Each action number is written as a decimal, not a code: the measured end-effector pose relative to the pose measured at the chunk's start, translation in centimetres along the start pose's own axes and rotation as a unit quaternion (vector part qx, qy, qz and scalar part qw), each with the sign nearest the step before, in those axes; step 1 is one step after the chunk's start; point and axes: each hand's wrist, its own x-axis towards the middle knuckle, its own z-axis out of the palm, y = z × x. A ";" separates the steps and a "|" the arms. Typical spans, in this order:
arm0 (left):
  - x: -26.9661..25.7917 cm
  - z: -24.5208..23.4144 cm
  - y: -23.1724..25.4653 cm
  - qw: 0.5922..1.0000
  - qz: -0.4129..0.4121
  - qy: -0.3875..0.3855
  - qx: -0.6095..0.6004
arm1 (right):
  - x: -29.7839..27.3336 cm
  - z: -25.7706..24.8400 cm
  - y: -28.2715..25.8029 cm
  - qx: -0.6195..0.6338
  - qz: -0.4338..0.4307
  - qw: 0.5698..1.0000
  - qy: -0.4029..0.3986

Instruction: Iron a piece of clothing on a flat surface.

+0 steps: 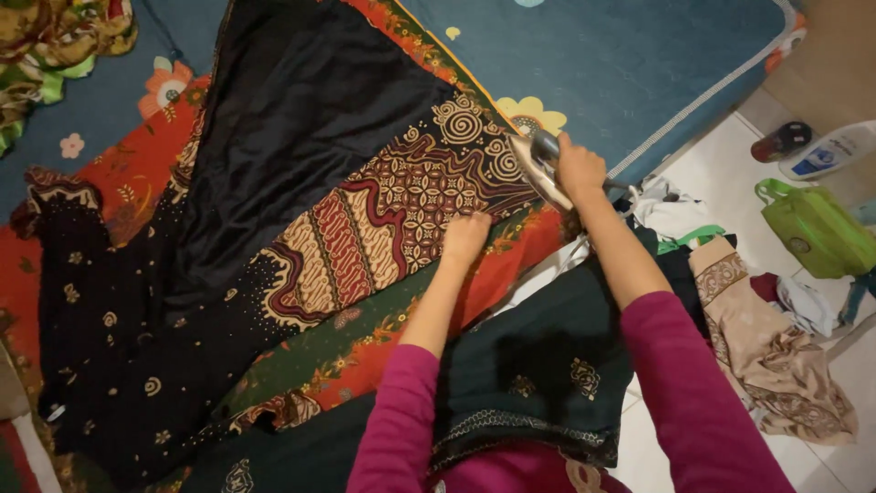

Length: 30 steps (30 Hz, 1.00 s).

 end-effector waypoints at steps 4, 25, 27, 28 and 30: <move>-0.1 0.2 0.4 1.000 -0.002 0.016 0.004 | -0.3 -2.0 -0.1 0.008 -0.004 1.000 0.005; -3.9 -2.6 -2.1 0.976 -0.111 0.084 -0.165 | -2.5 -5.2 0.0 0.036 -0.181 0.975 -0.126; -5.1 -2.4 -3.4 0.982 -0.158 0.063 -0.084 | -2.6 -4.6 -1.6 -0.004 -0.244 0.957 -0.154; -5.4 -2.6 -3.9 0.982 -0.158 0.065 -0.084 | -2.1 -2.9 -2.0 -0.004 -0.245 0.958 -0.152; -6.2 -3.1 -4.8 0.965 -0.247 -0.086 -0.034 | -1.3 0.5 -3.1 0.003 -0.171 0.983 -0.073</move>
